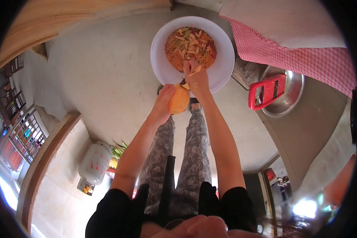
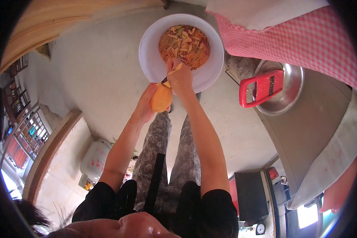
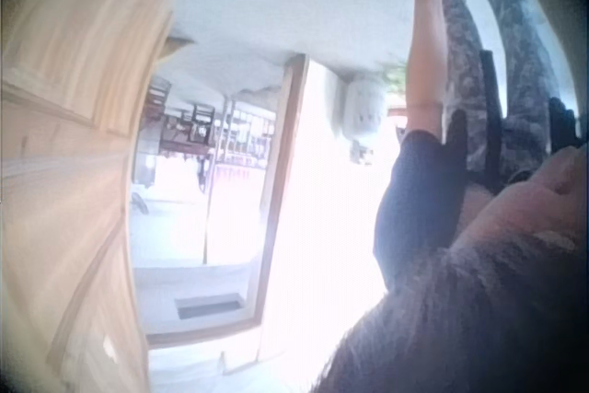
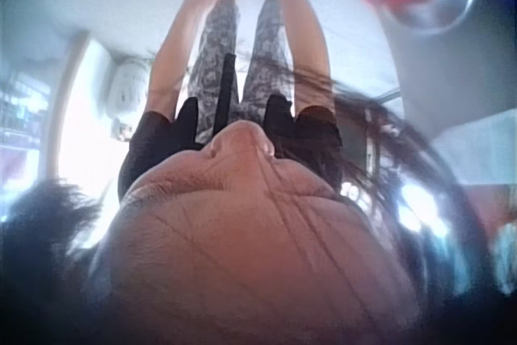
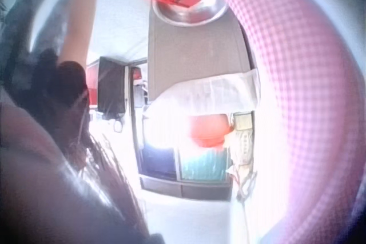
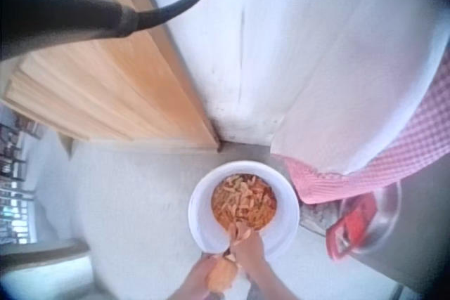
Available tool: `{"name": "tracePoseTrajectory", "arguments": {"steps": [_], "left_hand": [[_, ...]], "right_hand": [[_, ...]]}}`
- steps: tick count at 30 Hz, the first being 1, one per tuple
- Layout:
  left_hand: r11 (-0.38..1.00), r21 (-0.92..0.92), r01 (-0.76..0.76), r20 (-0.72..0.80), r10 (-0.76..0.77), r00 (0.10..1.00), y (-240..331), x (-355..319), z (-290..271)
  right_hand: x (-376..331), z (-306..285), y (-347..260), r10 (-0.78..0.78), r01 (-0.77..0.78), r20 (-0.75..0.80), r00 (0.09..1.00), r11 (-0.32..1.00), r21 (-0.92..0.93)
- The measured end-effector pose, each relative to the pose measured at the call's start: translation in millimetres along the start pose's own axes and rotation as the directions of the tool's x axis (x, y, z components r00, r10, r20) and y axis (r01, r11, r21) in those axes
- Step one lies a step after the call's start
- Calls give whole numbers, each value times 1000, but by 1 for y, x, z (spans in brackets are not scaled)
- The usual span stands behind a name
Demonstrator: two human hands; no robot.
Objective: The person washes rice in a pot, drains it, and then peels a potato using a knife over a bowl.
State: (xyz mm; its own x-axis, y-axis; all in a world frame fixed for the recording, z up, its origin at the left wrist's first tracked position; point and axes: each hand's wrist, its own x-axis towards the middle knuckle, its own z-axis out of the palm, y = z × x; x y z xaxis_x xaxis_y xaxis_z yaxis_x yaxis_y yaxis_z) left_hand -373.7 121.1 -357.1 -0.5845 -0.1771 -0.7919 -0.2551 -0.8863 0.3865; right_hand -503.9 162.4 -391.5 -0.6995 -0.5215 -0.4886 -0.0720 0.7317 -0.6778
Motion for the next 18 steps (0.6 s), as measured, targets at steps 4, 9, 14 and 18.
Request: {"name": "tracePoseTrajectory", "arguments": {"steps": [4,9,14,18], "left_hand": [[993,-89,76,124,-65,990,13,-29,9],[963,-252,91,181,-45,982,29,-59,8],[958,-284,-39,118,76,990,43,-134,-14],[922,-346,-172,-91,150,985,19,-209,-72]], "right_hand": [[12,5,36,81,-91,-80,994,987,-132],[2,-19,44,27,-46,-178,984,994,-103],[-30,-77,-8,59,-58,4,998,982,181],[-52,-107,-64,-227,221,50,973,970,102]]}}
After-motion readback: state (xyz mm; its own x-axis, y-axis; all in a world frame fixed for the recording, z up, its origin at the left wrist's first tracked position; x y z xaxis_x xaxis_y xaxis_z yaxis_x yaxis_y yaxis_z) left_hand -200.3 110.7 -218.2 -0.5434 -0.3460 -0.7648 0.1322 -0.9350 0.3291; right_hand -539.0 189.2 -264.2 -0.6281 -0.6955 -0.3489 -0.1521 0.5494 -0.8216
